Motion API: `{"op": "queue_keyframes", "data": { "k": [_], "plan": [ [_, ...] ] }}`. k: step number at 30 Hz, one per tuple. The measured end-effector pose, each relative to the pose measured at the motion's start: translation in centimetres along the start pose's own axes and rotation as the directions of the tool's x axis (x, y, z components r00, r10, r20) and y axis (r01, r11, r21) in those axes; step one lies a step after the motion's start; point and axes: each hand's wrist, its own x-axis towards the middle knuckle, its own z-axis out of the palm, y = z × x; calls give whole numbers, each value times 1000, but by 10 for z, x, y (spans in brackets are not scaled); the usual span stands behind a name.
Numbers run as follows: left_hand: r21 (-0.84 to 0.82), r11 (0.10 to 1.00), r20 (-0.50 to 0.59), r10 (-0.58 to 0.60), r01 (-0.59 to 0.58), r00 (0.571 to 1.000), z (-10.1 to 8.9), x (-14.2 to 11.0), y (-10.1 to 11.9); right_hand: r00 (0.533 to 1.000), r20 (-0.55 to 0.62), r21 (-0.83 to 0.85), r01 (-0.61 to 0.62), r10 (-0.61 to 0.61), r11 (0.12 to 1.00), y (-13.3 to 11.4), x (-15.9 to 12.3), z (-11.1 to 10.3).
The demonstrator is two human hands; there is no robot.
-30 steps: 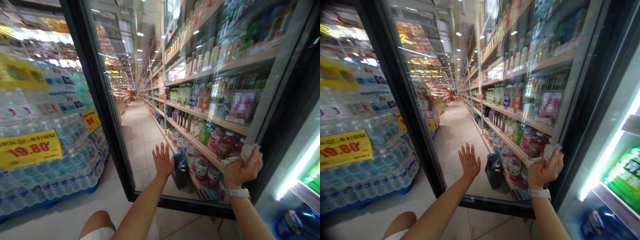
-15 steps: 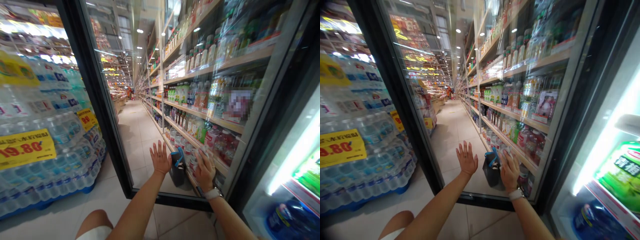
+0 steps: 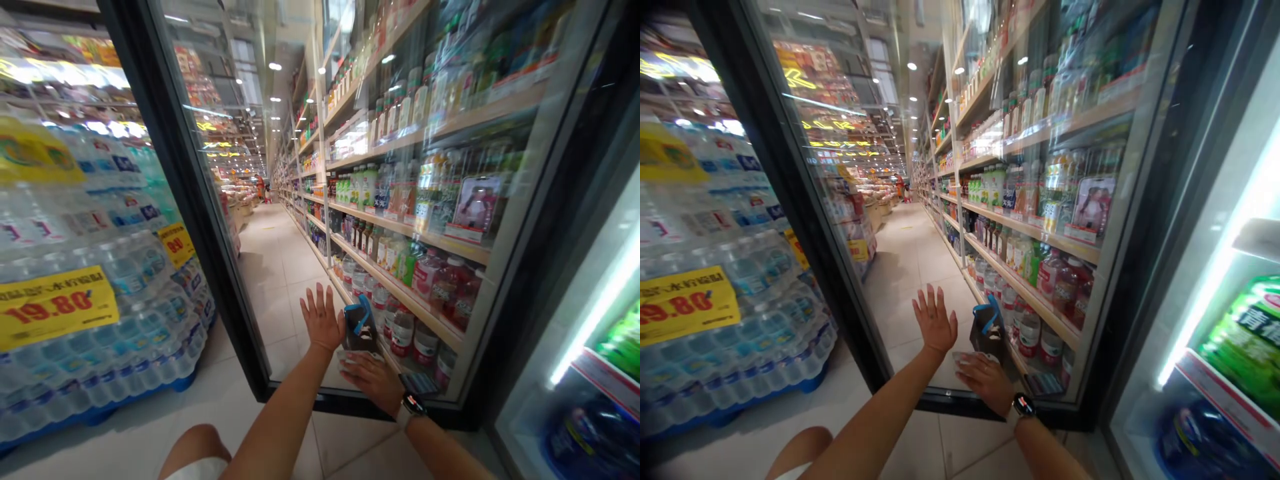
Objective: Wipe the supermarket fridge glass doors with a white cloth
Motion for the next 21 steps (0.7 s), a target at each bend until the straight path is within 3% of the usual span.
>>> {"op": "queue_keyframes", "data": {
  "k": [5, 9, 16, 21],
  "plan": [
    [1, 1000, 9, -5, 5, 1000, 1, -1, -1, 999, -54, 22, 7, -6, 1000, -10, -14, 22],
    [-7, 1000, 12, -7, 7, 1000, 2, -2, -1, 999, -32, 30, 30, -29, 999, -6, -10, 22],
    [4, 1000, 1, -5, 5, 1000, 5, -1, -2, 1000, 24, -12, -3, 3, 1000, 19, 25, -19],
    [4, 1000, 4, -21, 21, 1000, 9, -3, -3, 996, -64, -139, -70, 62, 988, 36, 45, -54]
  ]
}}
